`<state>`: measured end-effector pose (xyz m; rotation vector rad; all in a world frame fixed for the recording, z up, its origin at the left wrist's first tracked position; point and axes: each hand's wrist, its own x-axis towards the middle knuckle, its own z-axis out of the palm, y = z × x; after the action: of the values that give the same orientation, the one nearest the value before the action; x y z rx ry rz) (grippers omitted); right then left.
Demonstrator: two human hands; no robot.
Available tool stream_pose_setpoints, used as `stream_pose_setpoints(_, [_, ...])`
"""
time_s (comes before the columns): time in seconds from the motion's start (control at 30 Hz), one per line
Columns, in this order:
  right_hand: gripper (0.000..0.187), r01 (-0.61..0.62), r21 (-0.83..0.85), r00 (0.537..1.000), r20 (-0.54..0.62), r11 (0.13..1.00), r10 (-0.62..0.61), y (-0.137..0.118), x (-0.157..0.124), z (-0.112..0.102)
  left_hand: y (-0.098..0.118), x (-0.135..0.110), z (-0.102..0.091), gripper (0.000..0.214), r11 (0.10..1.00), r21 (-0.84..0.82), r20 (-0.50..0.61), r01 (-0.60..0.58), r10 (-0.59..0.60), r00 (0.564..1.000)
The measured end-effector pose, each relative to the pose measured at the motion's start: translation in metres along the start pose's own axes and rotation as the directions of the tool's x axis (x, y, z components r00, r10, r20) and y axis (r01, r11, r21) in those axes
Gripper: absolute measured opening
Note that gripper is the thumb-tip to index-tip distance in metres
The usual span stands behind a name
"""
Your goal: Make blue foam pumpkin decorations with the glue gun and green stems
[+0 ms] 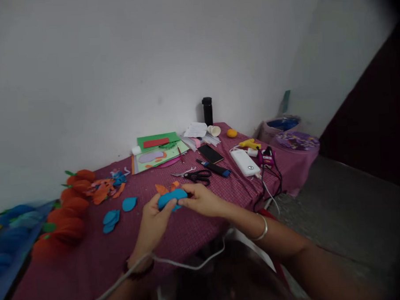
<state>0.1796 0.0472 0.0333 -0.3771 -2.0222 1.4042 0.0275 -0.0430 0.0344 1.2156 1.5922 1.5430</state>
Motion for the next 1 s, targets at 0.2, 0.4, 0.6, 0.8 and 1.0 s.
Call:
stream_pose_setpoints(0.2, [0.013, 0.055, -0.161, 0.998, 0.047, 0.985, -0.048, 0.035, 0.073, 0.009, -0.011, 0.041, -0.028, 0.049, 0.936, -0.327, 0.007, 0.132, -0.137, 0.991])
stream_pose_setpoints(0.4, [0.021, 0.003, 0.013, 0.999, 0.034, 1.000, -0.004, 0.057, 0.100, 0.023, -0.021, 0.050, -0.046, 0.047, 0.872, -0.445, 0.048, 0.205, -0.206, 0.977])
stream_pose_setpoints(0.6, [0.043, -0.167, 0.429, 0.980, 0.171, 0.888, 0.102, 0.070, 0.092, 0.025, -0.030, 0.049, -0.056, 0.053, 0.809, -0.524, 0.295, 0.265, -0.119, 0.948])
stream_pose_setpoints(0.8, [0.042, -0.165, 0.413, 0.979, 0.182, 0.896, 0.096, 0.069, 0.086, 0.022, -0.033, 0.046, -0.053, 0.057, 0.882, -0.430, 0.371, 0.193, -0.022, 0.928])
stream_pose_setpoints(1.0, [0.031, -0.139, 0.361, 0.983, 0.165, 0.922, 0.084, 0.065, 0.086, 0.021, -0.029, 0.044, -0.051, 0.048, 0.914, -0.363, 0.334, 0.183, -0.056, 0.941])
